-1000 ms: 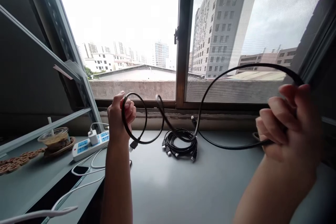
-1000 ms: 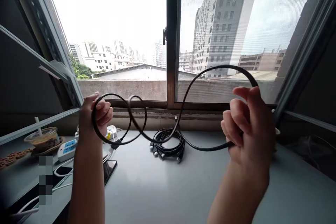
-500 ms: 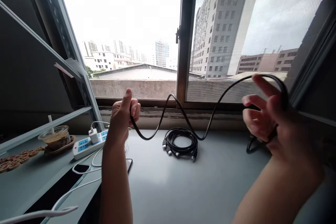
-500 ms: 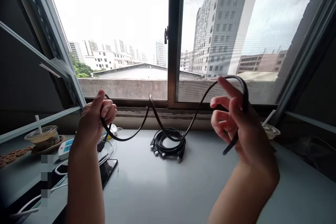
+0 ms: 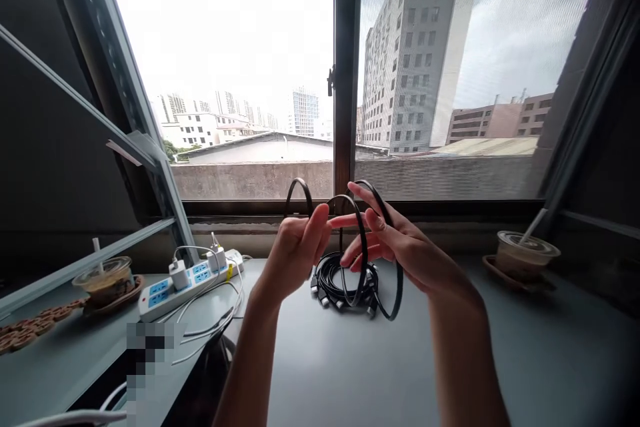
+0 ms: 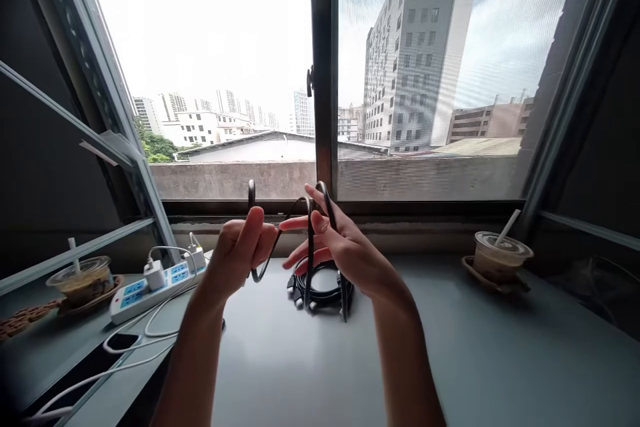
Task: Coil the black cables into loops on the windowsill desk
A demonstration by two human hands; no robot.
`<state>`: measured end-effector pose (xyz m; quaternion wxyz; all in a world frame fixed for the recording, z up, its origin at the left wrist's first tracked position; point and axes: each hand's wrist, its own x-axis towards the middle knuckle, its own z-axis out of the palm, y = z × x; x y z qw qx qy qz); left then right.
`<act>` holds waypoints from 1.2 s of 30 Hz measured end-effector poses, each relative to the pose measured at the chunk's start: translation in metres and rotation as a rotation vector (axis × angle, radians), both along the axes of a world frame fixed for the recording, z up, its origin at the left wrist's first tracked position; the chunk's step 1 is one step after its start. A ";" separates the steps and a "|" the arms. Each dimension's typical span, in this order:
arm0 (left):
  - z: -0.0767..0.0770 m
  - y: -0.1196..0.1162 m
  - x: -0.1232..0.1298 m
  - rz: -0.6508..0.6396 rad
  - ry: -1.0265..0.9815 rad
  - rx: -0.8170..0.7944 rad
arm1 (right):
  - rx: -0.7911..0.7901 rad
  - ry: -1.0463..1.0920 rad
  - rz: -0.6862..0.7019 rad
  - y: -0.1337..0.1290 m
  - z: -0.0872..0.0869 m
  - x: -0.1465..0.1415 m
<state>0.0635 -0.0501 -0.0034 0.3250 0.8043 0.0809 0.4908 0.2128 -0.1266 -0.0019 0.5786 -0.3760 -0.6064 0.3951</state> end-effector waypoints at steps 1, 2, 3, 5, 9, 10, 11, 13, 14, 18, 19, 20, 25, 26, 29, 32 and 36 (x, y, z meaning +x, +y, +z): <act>0.000 -0.001 -0.001 0.049 0.022 0.021 | 0.029 0.019 -0.013 -0.001 0.001 -0.002; 0.000 -0.002 -0.002 0.098 0.034 0.040 | 0.056 0.035 -0.045 -0.002 0.002 -0.002; 0.001 -0.002 -0.003 0.141 0.029 0.053 | 0.076 0.046 -0.094 -0.003 0.002 -0.002; 0.002 -0.001 -0.007 0.201 -0.056 0.062 | 0.104 0.054 -0.217 -0.006 0.003 0.003; 0.004 0.002 -0.014 0.349 -0.362 0.069 | 0.176 0.117 -0.450 -0.009 0.004 0.024; 0.004 0.003 -0.016 0.396 -0.414 0.071 | 0.195 0.159 -0.474 -0.010 0.004 0.030; 0.005 0.003 -0.017 0.433 -0.444 0.071 | 0.215 0.211 -0.482 -0.010 0.004 0.035; 0.005 0.003 -0.017 0.455 -0.444 0.075 | 0.261 0.314 -0.485 -0.011 0.005 0.042; 0.005 0.002 -0.016 0.437 -0.405 0.082 | 0.278 0.349 -0.489 -0.011 0.006 0.043; 0.002 0.000 -0.006 0.292 -0.001 0.099 | 0.288 0.280 -0.473 -0.010 0.007 0.029; 0.001 -0.001 -0.002 0.270 0.091 0.086 | 0.275 0.210 -0.447 -0.009 0.006 0.024; 0.000 -0.002 0.002 0.255 0.156 0.067 | 0.254 0.122 -0.411 -0.008 0.005 0.018; -0.001 -0.008 0.014 0.127 0.290 -0.009 | 0.160 -0.316 -0.252 -0.011 -0.001 0.000; -0.001 -0.009 0.014 0.091 0.307 -0.011 | 0.178 -0.372 -0.235 -0.013 -0.001 -0.002; -0.001 -0.007 0.012 0.018 0.313 -0.005 | 0.240 -0.481 -0.245 -0.017 0.000 -0.004; -0.001 -0.004 0.009 0.075 0.233 0.068 | 0.286 -0.529 -0.374 -0.014 0.000 -0.005; 0.001 -0.004 0.008 0.274 0.072 0.168 | 0.347 -0.490 -0.502 -0.001 -0.002 -0.003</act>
